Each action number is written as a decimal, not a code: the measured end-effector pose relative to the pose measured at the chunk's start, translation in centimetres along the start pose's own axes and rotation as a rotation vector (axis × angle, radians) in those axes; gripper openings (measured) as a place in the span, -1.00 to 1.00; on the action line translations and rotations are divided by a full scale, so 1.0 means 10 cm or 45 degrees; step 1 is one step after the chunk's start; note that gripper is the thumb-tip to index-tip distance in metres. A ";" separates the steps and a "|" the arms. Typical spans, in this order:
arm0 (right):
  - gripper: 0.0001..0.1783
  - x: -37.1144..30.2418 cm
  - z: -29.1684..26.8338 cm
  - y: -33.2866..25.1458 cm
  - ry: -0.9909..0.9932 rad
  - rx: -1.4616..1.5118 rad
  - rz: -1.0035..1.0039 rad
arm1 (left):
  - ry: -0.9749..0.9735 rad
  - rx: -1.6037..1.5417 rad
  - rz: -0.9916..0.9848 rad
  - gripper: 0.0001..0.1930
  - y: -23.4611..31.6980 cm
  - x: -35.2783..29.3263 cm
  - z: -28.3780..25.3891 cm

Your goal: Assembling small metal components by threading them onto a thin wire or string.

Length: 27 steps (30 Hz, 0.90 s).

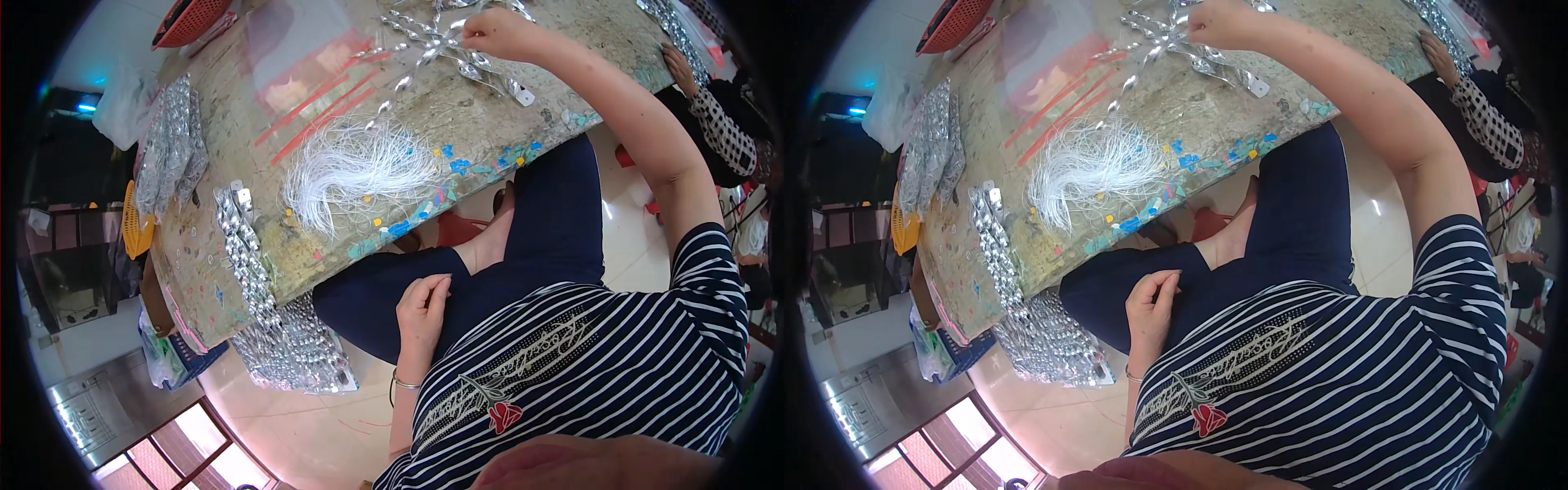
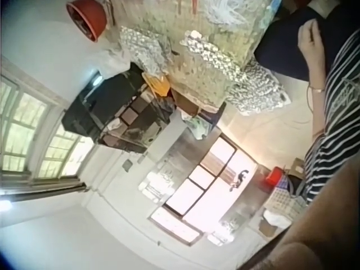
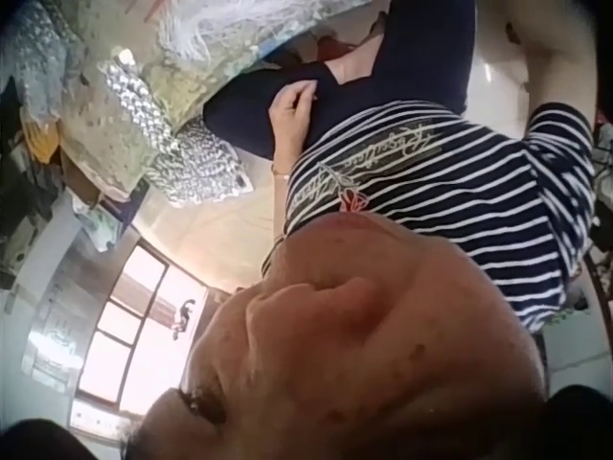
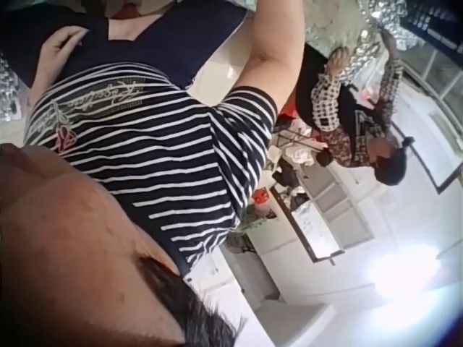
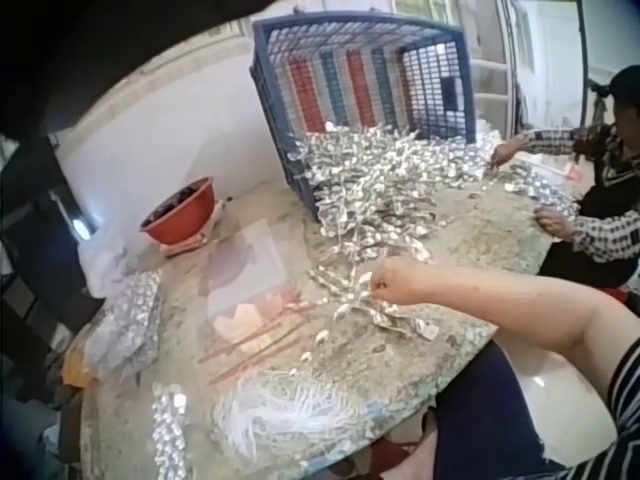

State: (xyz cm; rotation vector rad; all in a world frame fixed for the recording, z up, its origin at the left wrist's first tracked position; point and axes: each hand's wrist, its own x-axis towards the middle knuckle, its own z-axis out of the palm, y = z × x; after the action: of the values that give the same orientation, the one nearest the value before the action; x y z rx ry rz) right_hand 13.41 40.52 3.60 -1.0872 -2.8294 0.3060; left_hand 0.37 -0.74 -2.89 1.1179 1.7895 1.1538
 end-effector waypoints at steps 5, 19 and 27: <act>-0.74 0.05 -0.08 0.09 0.221 0.096 0.083 | 0.023 -0.012 -0.039 -0.92 -0.05 -0.01 -0.01; -0.69 0.12 -0.40 0.04 0.322 0.180 0.167 | 0.037 0.002 -0.048 -0.91 -0.07 -0.04 -0.04; -0.71 0.02 -0.75 -0.05 0.489 0.588 0.354 | 0.043 0.018 -0.047 -0.92 -0.09 -0.03 -0.04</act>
State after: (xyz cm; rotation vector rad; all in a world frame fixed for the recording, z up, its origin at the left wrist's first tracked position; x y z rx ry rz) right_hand 14.20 41.45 11.03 -1.2606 -2.1300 0.6530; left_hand -0.18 -1.31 -3.55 1.0750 1.8394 1.1459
